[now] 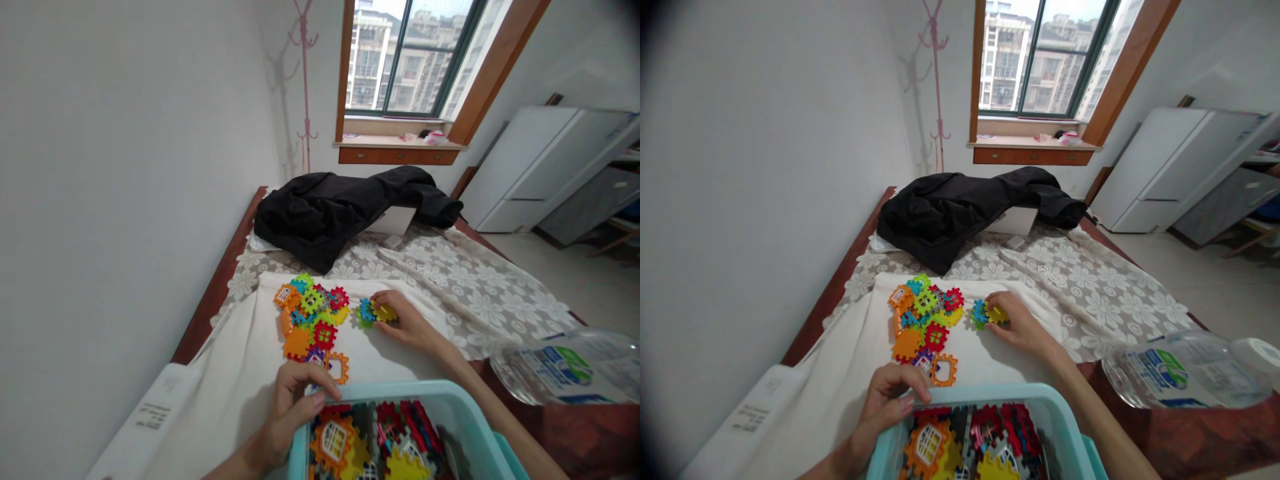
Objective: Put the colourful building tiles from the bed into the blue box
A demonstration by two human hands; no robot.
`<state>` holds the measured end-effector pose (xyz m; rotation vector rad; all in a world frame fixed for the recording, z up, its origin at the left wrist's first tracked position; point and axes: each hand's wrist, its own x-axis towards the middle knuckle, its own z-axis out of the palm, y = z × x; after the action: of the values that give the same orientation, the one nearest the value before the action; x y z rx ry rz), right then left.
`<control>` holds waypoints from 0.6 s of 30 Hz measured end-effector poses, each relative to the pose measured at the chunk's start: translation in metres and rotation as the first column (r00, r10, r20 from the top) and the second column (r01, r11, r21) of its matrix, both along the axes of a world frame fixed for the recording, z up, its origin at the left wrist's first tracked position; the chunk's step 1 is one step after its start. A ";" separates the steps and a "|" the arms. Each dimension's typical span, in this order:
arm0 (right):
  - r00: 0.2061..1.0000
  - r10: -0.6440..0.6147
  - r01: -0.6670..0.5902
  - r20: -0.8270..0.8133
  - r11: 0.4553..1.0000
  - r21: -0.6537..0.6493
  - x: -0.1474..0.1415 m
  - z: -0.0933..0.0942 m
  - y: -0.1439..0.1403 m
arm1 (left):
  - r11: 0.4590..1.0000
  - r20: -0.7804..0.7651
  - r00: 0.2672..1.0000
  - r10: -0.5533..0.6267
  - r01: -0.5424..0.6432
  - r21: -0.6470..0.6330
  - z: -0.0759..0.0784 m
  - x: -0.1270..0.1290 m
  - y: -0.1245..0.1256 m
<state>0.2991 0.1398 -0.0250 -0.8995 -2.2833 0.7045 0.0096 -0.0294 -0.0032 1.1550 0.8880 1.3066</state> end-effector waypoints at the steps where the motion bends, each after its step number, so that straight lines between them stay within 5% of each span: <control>1: 1.000 -0.002 0.002 -0.001 1.000 -0.004 0.003 0.000 0.000 | 1.000 0.000 1.000 -0.001 0.001 0.003 0.000 0.000 0.000; 9: 0.993 0.041 -0.049 0.107 0.996 0.076 -0.015 0.000 -0.010 | 0.999 0.008 0.999 -0.040 0.040 -0.019 -0.008 -0.001 0.000; 18: 0.976 0.047 -0.080 0.211 0.985 0.151 -0.022 -0.007 -0.005 | 0.990 -0.159 0.987 -0.022 0.044 0.138 0.001 0.002 -0.009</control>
<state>0.2768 0.1343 -0.0320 -0.8622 -2.5214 0.4652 0.0119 -0.0382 -0.0027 1.3930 0.8977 1.2805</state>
